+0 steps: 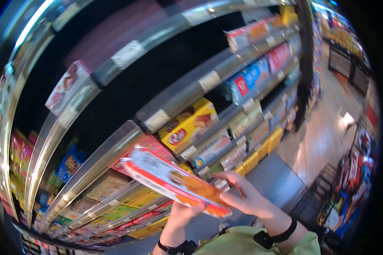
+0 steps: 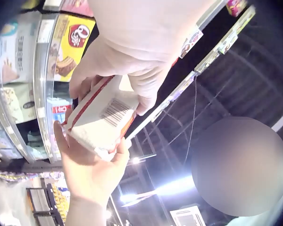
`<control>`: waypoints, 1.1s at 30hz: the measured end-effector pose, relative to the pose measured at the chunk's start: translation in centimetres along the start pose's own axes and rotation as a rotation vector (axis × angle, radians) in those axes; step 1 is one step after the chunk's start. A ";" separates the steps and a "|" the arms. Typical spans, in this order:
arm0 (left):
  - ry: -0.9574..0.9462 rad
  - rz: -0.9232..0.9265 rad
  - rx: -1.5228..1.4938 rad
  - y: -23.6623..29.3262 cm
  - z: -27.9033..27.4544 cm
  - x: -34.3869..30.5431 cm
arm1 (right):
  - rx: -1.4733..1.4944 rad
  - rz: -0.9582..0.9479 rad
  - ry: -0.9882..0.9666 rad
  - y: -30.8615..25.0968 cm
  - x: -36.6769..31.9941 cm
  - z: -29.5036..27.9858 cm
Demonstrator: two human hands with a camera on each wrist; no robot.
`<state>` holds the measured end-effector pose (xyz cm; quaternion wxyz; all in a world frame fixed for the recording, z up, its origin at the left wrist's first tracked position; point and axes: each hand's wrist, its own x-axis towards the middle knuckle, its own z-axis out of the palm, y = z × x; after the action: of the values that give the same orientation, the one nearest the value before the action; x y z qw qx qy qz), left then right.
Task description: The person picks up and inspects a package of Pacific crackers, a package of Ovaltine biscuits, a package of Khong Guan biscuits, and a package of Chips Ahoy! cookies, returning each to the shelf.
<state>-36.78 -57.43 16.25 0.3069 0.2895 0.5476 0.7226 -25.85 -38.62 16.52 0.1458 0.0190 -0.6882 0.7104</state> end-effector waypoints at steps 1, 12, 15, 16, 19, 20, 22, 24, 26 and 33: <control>-0.068 0.008 0.043 0.7 -0.9 -0.2 | 0.095 0.030 0.001 -0.2 0.5 0.9; -0.564 -0.222 0.246 0.4 -11.0 -1.8 | 0.533 0.086 -0.160 0.1 8.0 5.4; -0.555 -0.182 0.140 0.8 -12.8 -3.1 | 0.406 0.068 -0.173 0.1 9.0 5.7; -0.544 -0.180 0.045 1.1 -13.3 -3.8 | 0.437 0.087 -0.101 0.4 9.0 5.9; -0.228 -0.218 -0.333 2.0 -14.5 -6.6 | 0.528 0.063 0.069 0.8 9.4 6.1; -0.112 -0.156 -0.274 2.9 -14.5 -7.1 | 0.548 0.025 0.133 0.9 9.8 6.1; -0.036 0.146 -0.384 0.2 -15.1 -5.5 | 0.595 0.000 0.234 0.6 10.0 5.9; 0.038 0.133 -0.409 -2.5 -16.8 -5.5 | 0.576 -0.005 0.264 0.1 9.7 5.3; 0.288 -0.089 -0.178 -2.8 -17.5 -4.2 | 0.565 -0.004 0.336 0.5 9.5 4.7; 0.060 0.086 -0.166 2.7 -10.1 3.0 | 0.633 -0.023 0.444 -0.2 9.9 -1.4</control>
<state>-46.66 -61.94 16.77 0.2818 0.2645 0.4817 0.7865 -34.98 -35.43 18.92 0.2861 -0.0838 -0.3861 0.8729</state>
